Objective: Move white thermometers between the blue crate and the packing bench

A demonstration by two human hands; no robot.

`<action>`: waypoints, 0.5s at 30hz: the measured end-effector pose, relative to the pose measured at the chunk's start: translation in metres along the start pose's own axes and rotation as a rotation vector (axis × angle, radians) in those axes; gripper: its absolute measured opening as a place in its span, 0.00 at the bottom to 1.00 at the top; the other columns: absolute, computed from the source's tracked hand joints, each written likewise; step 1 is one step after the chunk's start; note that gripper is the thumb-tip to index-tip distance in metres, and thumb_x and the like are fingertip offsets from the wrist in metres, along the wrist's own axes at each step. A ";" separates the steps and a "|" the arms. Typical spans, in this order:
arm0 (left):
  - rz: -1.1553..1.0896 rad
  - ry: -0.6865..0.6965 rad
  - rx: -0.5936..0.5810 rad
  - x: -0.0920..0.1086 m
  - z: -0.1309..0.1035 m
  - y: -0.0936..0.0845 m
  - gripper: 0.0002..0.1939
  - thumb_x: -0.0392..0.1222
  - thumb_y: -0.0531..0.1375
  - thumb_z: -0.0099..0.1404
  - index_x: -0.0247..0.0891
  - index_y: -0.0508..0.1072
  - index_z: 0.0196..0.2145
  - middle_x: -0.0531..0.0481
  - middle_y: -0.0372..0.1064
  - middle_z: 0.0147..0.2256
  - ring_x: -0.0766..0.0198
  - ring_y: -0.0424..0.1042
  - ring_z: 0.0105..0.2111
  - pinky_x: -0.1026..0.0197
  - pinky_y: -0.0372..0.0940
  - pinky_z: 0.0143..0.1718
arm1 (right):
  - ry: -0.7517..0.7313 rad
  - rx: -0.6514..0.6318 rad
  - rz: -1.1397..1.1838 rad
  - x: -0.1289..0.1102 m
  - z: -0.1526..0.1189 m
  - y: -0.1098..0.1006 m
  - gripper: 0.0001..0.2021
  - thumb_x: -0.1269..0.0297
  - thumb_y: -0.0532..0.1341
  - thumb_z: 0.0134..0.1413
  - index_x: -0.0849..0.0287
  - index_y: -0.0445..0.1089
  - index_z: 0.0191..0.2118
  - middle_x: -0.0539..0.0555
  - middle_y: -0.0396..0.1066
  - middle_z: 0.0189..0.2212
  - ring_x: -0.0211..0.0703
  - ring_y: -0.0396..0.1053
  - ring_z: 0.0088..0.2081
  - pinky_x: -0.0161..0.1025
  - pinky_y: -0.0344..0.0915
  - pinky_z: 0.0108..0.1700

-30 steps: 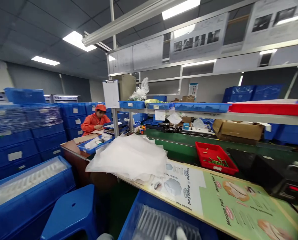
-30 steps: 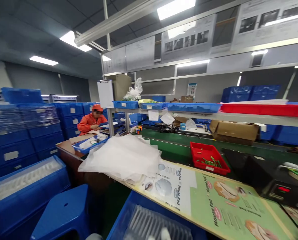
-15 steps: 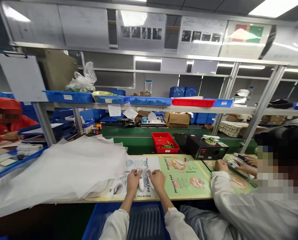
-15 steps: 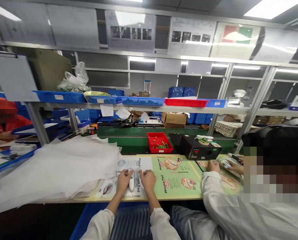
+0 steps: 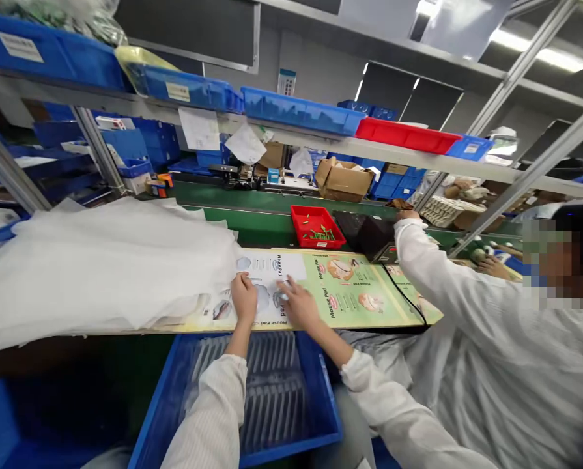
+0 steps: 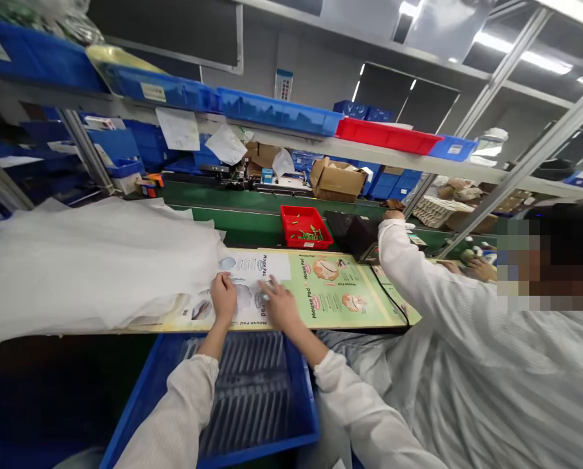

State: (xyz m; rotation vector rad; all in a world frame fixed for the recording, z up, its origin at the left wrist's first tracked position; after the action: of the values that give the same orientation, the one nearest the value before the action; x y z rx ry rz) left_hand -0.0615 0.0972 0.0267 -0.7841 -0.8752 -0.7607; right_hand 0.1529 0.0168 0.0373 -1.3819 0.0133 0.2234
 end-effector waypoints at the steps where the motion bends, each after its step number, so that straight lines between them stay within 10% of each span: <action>1: 0.001 0.003 -0.022 0.001 -0.001 0.003 0.11 0.40 0.51 0.78 0.43 0.73 0.44 0.40 0.78 0.43 0.45 0.77 0.47 0.47 0.70 0.54 | 0.110 0.013 -0.032 0.042 -0.002 -0.008 0.31 0.57 0.52 0.78 0.40 0.55 0.81 0.56 0.50 0.82 0.56 0.71 0.67 0.51 0.70 0.64; 5: 0.009 -0.017 -0.042 0.006 -0.003 0.007 0.12 0.38 0.51 0.79 0.43 0.75 0.45 0.41 0.80 0.43 0.47 0.77 0.45 0.51 0.68 0.50 | 0.675 0.144 -0.169 0.217 -0.015 -0.050 0.32 0.57 0.48 0.79 0.53 0.56 0.82 0.68 0.50 0.81 0.64 0.70 0.67 0.57 0.71 0.61; 8: 0.020 -0.036 -0.071 0.009 -0.004 0.009 0.12 0.38 0.51 0.79 0.43 0.76 0.46 0.41 0.80 0.41 0.48 0.78 0.42 0.53 0.67 0.46 | 0.767 0.161 -0.195 0.281 -0.020 -0.064 0.32 0.59 0.48 0.78 0.59 0.56 0.81 0.73 0.51 0.79 0.67 0.65 0.70 0.63 0.63 0.68; 11: 0.028 -0.059 -0.092 0.008 -0.005 0.011 0.12 0.38 0.52 0.79 0.43 0.77 0.45 0.41 0.81 0.39 0.49 0.78 0.41 0.53 0.66 0.45 | 0.661 0.232 -0.246 0.275 -0.017 -0.065 0.33 0.60 0.47 0.78 0.65 0.54 0.81 0.76 0.44 0.81 0.68 0.53 0.77 0.69 0.46 0.76; 15: 0.021 -0.075 -0.116 0.014 -0.005 0.010 0.11 0.35 0.53 0.78 0.42 0.77 0.44 0.42 0.81 0.40 0.51 0.77 0.41 0.55 0.66 0.46 | 0.452 0.230 -0.112 0.202 -0.008 -0.033 0.32 0.58 0.44 0.79 0.66 0.57 0.79 0.71 0.47 0.81 0.61 0.50 0.78 0.60 0.47 0.78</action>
State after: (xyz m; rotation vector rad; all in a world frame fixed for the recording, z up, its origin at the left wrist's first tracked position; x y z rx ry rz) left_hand -0.0454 0.0944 0.0336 -0.9279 -0.8942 -0.7728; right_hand 0.3573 0.0334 0.0391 -1.1748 0.3271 -0.1835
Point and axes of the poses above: each hand's wrist, its own z-axis towards the middle knuckle, its own y-axis out of the palm, x = y × z, the point moved 7 cm from there along z, towards the middle knuckle
